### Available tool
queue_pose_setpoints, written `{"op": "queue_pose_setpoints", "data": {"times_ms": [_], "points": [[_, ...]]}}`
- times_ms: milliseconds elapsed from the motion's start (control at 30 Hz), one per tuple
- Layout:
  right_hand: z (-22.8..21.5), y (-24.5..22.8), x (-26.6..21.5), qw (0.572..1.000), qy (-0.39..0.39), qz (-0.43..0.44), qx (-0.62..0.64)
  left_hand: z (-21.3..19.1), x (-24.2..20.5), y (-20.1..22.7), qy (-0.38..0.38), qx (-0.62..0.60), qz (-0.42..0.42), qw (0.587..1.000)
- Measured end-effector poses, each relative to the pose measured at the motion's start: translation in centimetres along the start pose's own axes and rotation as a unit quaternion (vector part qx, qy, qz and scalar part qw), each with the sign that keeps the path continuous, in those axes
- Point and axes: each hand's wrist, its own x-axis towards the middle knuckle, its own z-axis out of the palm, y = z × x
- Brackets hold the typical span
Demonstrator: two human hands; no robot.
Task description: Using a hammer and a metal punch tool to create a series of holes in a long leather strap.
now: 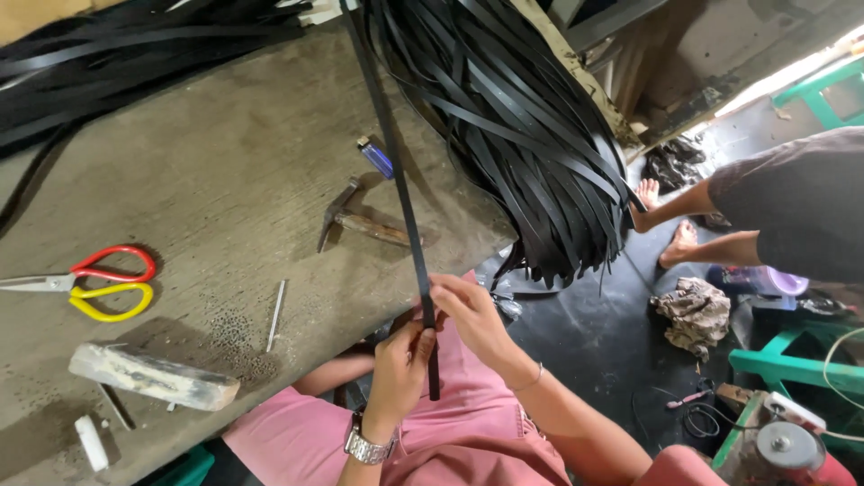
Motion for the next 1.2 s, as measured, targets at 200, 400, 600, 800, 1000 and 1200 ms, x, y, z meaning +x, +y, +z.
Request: {"op": "queue_pose_setpoints", "data": {"times_ms": [200, 400, 600, 800, 1000, 1200], "points": [[1.7, -2.4, 6.9, 0.999, 0.007, -0.049, 0.023, -0.6, -0.5, -0.2, 0.042, 0.054, 0.001, 0.998], [8.6, -3.2, 14.1, 0.994, -0.057, -0.088, 0.010, -2.8, -1.5, -1.5, 0.199, 0.055, -0.003, 0.978], [14.2, -0.9, 17.1, 0.968, -0.194, -0.078, -0.136, -3.6, -3.5, -3.8, 0.264, -0.091, -0.088, 0.956], [12.7, -1.8, 10.9, 0.784, -0.071, -0.418, -0.453, -3.1, -3.9, -5.2, 0.285, -0.068, -0.056, 0.954], [8.6, -0.8, 7.2, 0.728, -0.235, -0.430, -0.480, -3.3, -3.2, -4.2, 0.270, -0.120, -0.075, 0.952], [7.8, 0.3, 7.1, 0.720, -0.250, -0.416, -0.495, -5.7, -3.3, -2.8, 0.280, 0.374, -0.050, 0.883]]}}
